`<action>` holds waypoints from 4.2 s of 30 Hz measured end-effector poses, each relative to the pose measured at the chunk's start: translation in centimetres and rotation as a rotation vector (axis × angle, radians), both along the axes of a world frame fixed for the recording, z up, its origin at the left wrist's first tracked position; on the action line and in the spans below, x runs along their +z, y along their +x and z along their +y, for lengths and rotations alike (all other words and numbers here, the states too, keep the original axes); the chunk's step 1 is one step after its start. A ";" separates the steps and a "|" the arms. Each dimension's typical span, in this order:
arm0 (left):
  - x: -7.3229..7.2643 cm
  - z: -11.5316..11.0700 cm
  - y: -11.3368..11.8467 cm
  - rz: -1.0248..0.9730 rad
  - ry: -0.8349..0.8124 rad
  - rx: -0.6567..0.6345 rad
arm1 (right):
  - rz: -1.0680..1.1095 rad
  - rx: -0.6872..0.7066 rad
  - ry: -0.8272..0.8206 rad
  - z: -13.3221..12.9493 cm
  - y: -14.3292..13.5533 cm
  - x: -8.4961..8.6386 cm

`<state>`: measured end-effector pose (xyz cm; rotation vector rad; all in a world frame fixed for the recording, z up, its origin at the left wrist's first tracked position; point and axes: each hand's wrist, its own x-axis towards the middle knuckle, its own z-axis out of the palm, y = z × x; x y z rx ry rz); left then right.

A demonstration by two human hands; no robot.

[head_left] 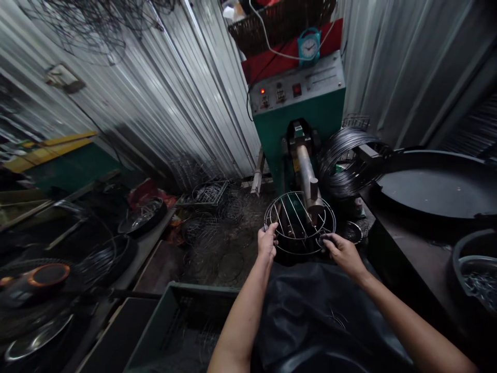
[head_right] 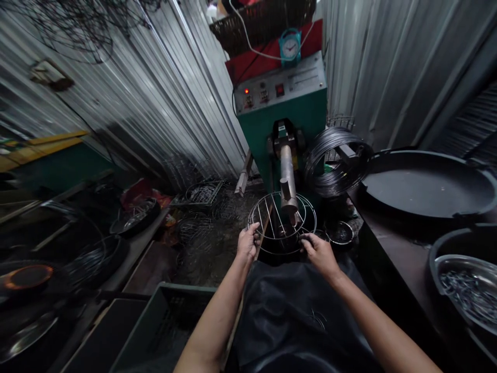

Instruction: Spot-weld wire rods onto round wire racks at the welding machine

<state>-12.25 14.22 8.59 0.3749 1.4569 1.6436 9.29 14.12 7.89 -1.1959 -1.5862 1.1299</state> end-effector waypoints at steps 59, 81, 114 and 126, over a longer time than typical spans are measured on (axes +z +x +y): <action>0.1 1.6 -0.3 -0.072 -0.109 0.094 | -0.296 -0.159 -0.265 -3.6 9.5 -10.1; -0.6 0.6 0.3 -0.142 -0.071 0.164 | -0.125 -0.146 -0.297 -3.3 9.5 -10.6; 0.2 0.0 1.6 -0.064 0.035 0.155 | -0.040 -0.073 0.066 -0.9 -2.2 0.1; -0.1 1.1 2.0 -0.123 0.003 0.156 | -0.053 -0.093 0.093 -0.3 -2.1 -0.2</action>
